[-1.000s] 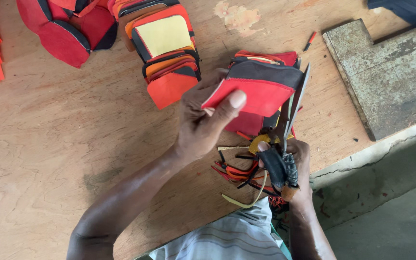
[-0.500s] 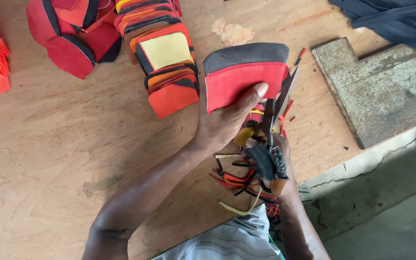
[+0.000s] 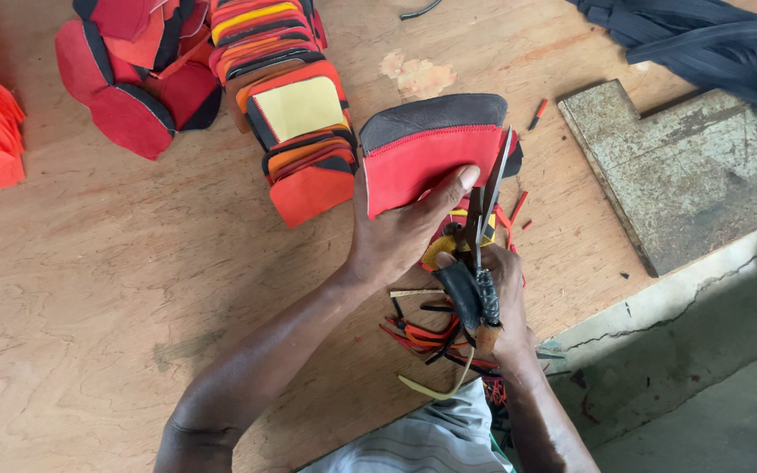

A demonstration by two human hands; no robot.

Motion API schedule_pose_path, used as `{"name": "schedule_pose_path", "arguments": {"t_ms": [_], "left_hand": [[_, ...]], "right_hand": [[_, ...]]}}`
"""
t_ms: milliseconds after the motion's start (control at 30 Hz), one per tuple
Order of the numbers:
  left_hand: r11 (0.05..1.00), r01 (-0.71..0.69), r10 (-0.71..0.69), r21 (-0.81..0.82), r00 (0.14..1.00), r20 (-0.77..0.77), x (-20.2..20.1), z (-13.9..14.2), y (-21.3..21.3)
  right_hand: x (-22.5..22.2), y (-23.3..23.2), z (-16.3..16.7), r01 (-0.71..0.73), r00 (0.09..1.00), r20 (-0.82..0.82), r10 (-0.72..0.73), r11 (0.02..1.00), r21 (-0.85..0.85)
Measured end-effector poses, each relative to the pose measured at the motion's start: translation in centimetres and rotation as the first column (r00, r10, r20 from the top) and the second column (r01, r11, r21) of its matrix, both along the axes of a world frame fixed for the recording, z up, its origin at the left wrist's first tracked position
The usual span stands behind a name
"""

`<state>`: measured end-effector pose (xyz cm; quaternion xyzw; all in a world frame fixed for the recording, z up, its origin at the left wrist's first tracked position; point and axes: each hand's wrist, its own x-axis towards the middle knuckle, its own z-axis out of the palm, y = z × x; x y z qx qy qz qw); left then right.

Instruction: The person uses shears to trim excess fabric and loose threads from the edges of small multi-colored pouches. They handle each pouch one at a time, rotate it to access different sides, and place the trimmed pieces back into a stack on the table.

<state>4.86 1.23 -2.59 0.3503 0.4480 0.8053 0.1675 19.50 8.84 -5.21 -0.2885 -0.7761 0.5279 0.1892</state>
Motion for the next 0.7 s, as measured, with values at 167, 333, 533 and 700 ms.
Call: {"name": "schedule_pose_path", "arguments": {"t_ms": [167,333,533,700], "left_hand": [[1.0,0.022,-0.023,0.005,0.996,0.087,-0.2,0.6,0.1],[1.0,0.017,-0.014,-0.027,0.994,0.105,-0.2,0.6,0.0],[0.998,0.054,-0.058,0.03,0.987,0.147,-0.3,0.4,0.2],[0.994,0.09,-0.098,0.053,0.984,0.152,-0.4,0.0,0.1]], "right_hand": [[0.4,-0.2,-0.9,-0.044,0.987,-0.149,0.062,0.992,0.119],[0.4,0.3,-1.0,-0.028,1.0,0.009,0.028,0.999,-0.024],[0.5,-0.7,-2.0,0.059,0.968,-0.243,0.069,0.874,0.482],[0.4,-0.1,-2.2,-0.024,0.997,-0.075,0.03,0.996,0.085]]}}
